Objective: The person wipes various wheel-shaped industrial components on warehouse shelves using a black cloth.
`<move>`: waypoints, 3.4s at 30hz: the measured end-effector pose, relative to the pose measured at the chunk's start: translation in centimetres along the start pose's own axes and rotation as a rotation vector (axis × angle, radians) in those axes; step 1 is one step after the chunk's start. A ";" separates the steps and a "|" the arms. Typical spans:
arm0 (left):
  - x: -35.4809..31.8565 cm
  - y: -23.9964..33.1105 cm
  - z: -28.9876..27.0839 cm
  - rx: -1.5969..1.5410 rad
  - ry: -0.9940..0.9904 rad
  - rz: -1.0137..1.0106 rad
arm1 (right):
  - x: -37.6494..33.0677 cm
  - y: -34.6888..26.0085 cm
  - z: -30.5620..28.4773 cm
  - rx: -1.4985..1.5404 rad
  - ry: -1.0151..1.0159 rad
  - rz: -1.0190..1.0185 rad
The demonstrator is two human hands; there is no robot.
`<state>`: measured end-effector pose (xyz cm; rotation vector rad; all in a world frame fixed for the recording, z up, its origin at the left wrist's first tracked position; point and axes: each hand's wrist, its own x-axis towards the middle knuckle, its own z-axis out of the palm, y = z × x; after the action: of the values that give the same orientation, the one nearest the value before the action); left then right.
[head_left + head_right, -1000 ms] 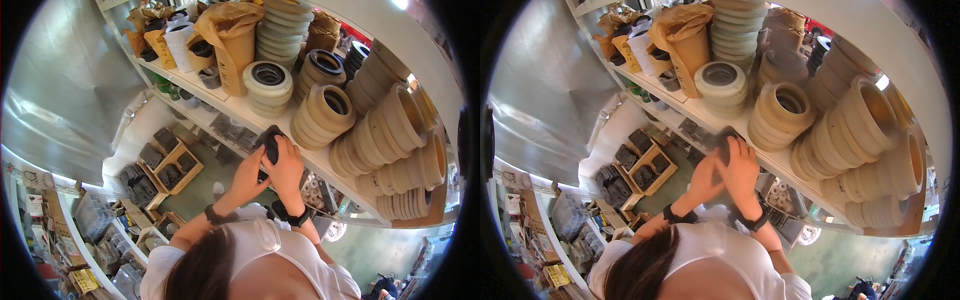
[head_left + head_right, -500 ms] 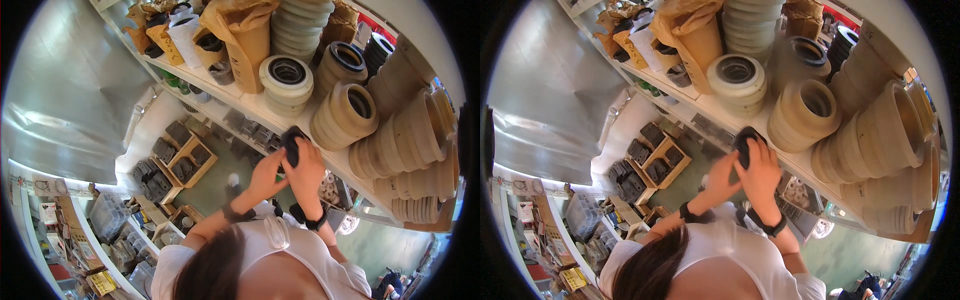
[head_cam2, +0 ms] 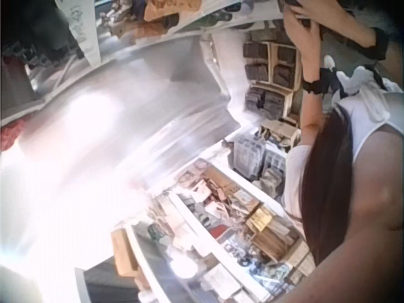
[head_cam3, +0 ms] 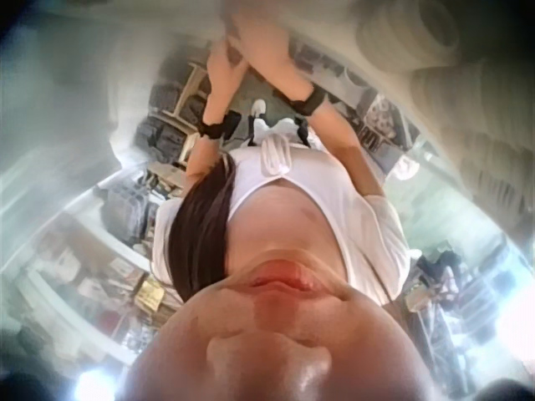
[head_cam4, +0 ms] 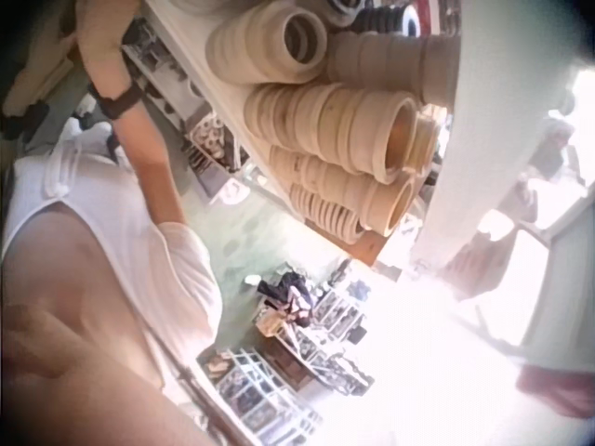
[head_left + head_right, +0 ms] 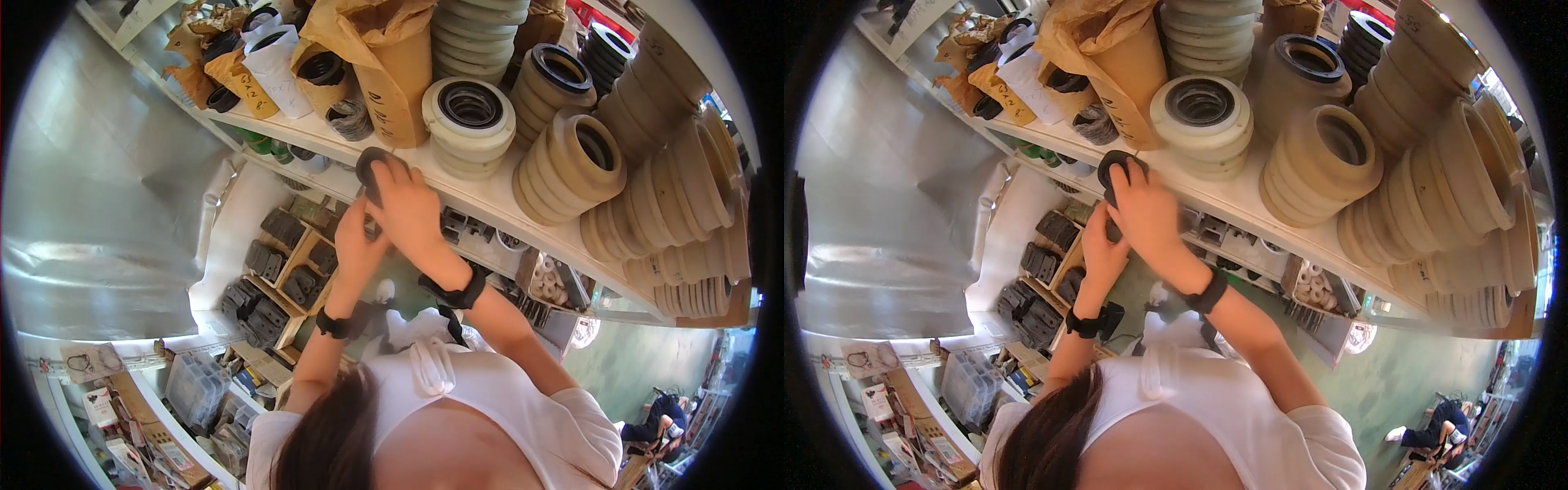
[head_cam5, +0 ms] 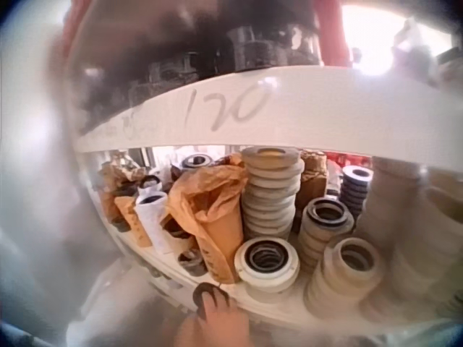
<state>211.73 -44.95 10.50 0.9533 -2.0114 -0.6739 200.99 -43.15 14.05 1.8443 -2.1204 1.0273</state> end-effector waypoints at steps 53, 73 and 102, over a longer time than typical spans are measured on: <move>-7.7 15.2 16.2 -0.308 -0.982 0.650 | -21.4 13.8 -18.8 -0.265 0.309 0.373; -7.4 11.7 12.6 -0.196 -0.868 0.430 | -17.9 12.0 -15.7 -0.082 0.213 0.275; 0.5 19.7 14.0 0.075 -0.060 0.732 | -20.1 12.7 -19.0 -0.119 0.344 0.474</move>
<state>192.28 -32.31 17.30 0.1839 -2.2390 -0.2195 188.01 -15.66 12.82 1.0358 -2.3781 1.1725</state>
